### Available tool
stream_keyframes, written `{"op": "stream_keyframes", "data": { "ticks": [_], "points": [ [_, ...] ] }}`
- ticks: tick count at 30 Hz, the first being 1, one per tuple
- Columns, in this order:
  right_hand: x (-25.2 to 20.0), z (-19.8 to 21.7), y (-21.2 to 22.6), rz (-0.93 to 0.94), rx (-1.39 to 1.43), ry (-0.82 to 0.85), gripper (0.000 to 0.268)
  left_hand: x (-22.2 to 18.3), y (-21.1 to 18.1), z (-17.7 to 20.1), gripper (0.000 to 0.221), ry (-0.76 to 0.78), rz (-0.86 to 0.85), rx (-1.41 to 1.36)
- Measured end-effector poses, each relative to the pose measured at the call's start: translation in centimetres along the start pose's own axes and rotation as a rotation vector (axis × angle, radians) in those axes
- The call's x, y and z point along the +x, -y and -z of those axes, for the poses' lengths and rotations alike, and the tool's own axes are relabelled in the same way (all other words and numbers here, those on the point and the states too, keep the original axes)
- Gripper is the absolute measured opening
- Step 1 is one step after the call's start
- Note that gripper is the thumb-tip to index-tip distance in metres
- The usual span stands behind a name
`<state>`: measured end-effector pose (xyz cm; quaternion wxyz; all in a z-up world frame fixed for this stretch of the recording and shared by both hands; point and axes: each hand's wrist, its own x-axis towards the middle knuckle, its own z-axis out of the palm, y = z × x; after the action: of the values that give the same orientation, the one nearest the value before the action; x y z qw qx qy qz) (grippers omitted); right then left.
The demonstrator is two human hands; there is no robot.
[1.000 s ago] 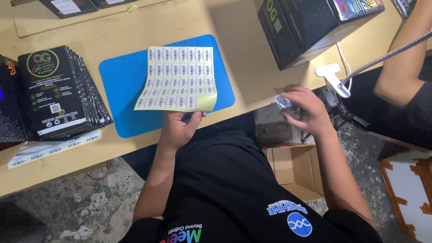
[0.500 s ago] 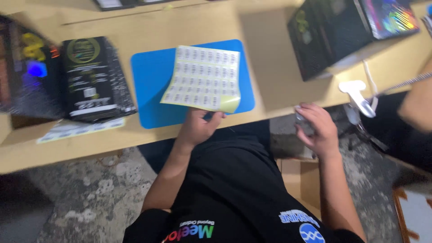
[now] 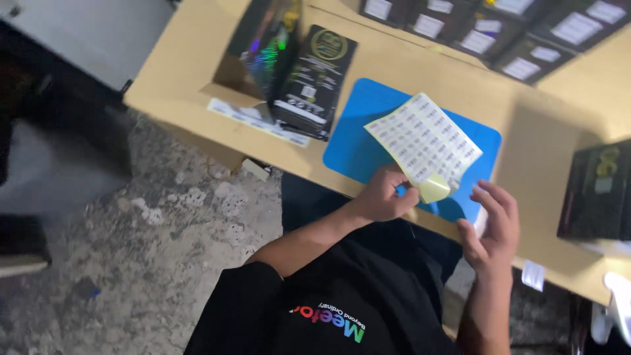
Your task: The person peels small barcode stickers from a sheet and applies them to black electronic product boxes on a workbench.
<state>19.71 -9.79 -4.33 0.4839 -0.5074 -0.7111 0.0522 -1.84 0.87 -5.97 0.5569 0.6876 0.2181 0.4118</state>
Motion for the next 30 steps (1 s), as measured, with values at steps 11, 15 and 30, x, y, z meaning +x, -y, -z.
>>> {"op": "stream_keyframes", "data": {
  "ticks": [11, 15, 30],
  "points": [
    [4.6, -6.7, 0.5, -0.009, 0.164, 0.044, 0.031, 0.2, 1.6, 1.9, 0.034, -0.052, -0.135, -0.053],
    [3.6, -6.2, 0.1, 0.054, 0.171, 0.031, 0.038, -0.2, -0.1, 2.3, 0.01, 0.076, -0.143, 0.024],
    [3.6, -6.5, -2.9, 0.092, 0.208, -0.097, 0.055, 1.3, 3.7, 2.9, 0.047, 0.107, -0.383, -0.121]
  ]
}}
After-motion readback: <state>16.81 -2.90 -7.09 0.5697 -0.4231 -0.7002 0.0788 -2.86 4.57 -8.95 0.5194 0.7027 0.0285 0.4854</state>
